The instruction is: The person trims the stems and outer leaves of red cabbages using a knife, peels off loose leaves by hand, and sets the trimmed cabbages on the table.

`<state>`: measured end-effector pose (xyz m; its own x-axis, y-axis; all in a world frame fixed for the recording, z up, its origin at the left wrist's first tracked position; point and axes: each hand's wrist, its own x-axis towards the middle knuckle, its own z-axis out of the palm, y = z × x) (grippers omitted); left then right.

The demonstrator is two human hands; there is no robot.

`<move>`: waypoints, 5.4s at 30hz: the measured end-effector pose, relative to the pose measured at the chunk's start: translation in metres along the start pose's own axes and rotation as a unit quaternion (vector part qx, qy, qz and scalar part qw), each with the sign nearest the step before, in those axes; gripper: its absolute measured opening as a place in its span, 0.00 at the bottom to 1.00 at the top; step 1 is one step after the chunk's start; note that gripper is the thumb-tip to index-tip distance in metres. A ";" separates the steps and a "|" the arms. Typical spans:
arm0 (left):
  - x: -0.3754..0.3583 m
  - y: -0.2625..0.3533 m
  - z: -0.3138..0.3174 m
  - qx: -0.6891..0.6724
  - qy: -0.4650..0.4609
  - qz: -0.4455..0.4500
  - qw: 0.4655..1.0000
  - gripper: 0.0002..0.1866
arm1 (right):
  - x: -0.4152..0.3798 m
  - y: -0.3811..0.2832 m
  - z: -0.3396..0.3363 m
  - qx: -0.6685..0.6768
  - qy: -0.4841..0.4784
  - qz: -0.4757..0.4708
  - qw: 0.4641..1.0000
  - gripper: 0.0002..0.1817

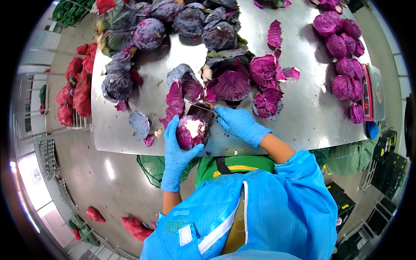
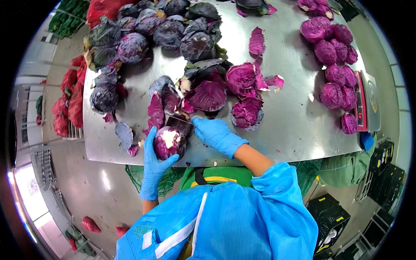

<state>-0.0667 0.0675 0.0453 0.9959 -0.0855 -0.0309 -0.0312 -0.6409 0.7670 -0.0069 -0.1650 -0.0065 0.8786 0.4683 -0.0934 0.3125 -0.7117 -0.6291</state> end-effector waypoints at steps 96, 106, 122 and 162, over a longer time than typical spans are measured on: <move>0.023 0.000 0.045 -0.054 0.097 -0.043 0.993 0.52 | 0.016 -0.034 0.012 -0.011 0.116 0.037 0.993 0.30; 0.004 0.001 0.051 -0.064 0.114 0.030 0.991 0.52 | 0.034 -0.005 0.020 0.035 0.181 0.056 0.981 0.23; -0.024 -0.030 0.028 -0.521 0.172 -0.220 0.806 0.48 | -0.032 -0.034 -0.001 0.462 0.168 0.227 0.841 0.11; -0.009 -0.019 0.024 -0.029 0.030 0.062 0.997 0.61 | 0.020 -0.015 0.010 0.526 -0.018 0.203 0.826 0.18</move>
<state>-0.0772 0.0626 0.0158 0.9879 -0.1150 0.1037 -0.1516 -0.5826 0.7985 0.0024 -0.1396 -0.0067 0.8170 0.3320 -0.4715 -0.5079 0.0269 -0.8610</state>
